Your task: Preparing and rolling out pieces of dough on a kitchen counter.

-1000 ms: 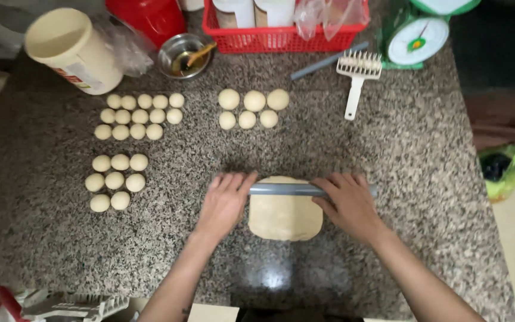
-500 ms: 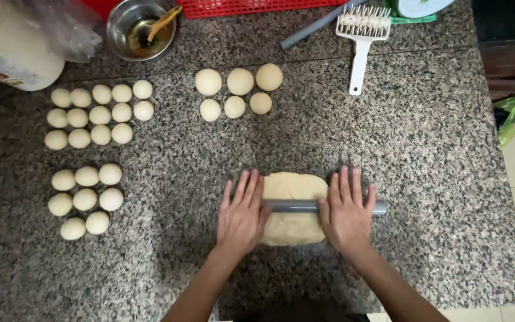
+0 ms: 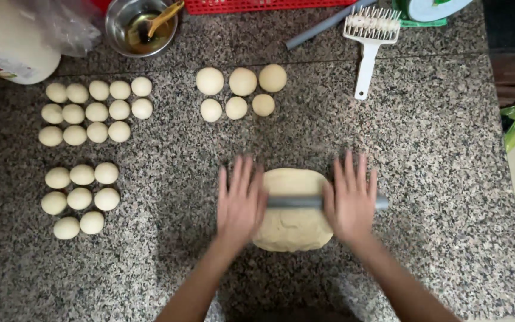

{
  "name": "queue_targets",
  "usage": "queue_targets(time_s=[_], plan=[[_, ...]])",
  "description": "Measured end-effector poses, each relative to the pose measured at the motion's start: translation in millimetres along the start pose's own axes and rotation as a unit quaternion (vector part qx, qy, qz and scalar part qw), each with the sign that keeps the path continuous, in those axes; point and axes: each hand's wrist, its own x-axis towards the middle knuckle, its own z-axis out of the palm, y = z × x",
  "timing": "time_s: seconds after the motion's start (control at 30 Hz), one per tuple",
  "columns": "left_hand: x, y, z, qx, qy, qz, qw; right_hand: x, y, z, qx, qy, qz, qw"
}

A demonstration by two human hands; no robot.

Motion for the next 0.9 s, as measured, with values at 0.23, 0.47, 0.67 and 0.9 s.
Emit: queue_targets(time_s=[0.23,0.47,0.67,0.9], plan=[[-34.3,5.6,-11.5,0.059,-0.092,0.018,0.994,-37.5,-7.7,-10.5,-0.032,-0.100,0.012,0.994],[113.8,-23.3,-1.3,0.049,-0.066,-0.100,0.992,108.8,9.4,13.1,0.005,-0.052,0.025,0.998],[50.5,-7.1,-5.0,0.006,0.002,-0.057,0.998,47.1,0.0,7.0,0.000,0.004,0.008,1.000],[1.0,-10.9,1.3,0.023,-0.069,0.014,0.997,-12.9,-11.3,-25.7,-0.050,-0.097,0.046,0.993]])
